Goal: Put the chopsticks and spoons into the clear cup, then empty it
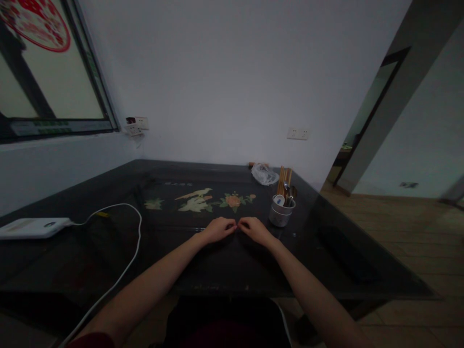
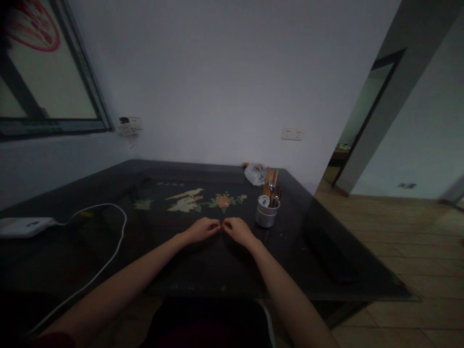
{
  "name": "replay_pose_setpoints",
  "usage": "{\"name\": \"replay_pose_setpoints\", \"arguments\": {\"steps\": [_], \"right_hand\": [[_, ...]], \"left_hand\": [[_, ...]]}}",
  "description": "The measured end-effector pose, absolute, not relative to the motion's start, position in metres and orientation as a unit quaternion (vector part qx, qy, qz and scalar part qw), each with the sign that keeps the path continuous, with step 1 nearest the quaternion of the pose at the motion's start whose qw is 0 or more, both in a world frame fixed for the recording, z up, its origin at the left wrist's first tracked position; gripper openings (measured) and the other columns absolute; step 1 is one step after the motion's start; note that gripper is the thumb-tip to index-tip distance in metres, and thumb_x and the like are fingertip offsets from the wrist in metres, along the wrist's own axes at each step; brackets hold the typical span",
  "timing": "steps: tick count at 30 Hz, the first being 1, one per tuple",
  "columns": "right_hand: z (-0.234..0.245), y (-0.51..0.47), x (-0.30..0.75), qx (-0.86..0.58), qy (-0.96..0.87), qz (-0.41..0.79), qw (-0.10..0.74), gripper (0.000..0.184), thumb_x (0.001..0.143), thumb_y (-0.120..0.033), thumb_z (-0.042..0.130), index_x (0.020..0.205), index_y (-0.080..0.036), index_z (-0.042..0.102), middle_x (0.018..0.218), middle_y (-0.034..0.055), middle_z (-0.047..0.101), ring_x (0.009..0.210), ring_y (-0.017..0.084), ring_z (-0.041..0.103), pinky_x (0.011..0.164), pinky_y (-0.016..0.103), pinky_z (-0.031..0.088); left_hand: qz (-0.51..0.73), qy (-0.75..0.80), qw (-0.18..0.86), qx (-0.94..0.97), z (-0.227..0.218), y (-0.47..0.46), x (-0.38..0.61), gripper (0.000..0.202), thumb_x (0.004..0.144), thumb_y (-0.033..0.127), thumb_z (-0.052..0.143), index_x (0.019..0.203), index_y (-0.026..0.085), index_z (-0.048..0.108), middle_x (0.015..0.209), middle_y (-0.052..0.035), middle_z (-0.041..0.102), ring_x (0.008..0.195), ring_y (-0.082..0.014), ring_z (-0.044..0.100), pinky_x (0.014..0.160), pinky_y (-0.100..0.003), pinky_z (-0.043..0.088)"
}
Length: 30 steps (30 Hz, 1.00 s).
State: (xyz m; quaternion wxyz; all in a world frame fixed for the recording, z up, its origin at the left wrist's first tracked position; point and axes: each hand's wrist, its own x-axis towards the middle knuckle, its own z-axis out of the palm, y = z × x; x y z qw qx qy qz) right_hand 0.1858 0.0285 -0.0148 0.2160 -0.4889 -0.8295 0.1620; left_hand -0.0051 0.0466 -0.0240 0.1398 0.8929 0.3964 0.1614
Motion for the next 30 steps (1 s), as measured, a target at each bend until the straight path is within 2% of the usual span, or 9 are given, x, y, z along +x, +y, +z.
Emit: {"name": "replay_pose_setpoints", "arguments": {"steps": [30], "right_hand": [[-0.0143, 0.0268, 0.186, -0.485, -0.829, 0.169, 0.219, 0.02, 0.085, -0.022, 0.049, 0.082, -0.017, 0.068, 0.079, 0.0044, 0.069, 0.071, 0.014, 0.058, 0.061, 0.021, 0.034]], "left_hand": [[0.163, 0.396, 0.142, 0.892, -0.0243, 0.0455, -0.0047, 0.027, 0.09, 0.035, 0.042, 0.084, 0.02, 0.063, 0.073, -0.0002, 0.064, 0.065, -0.0127, 0.055, 0.058, -0.021, 0.034]]}}
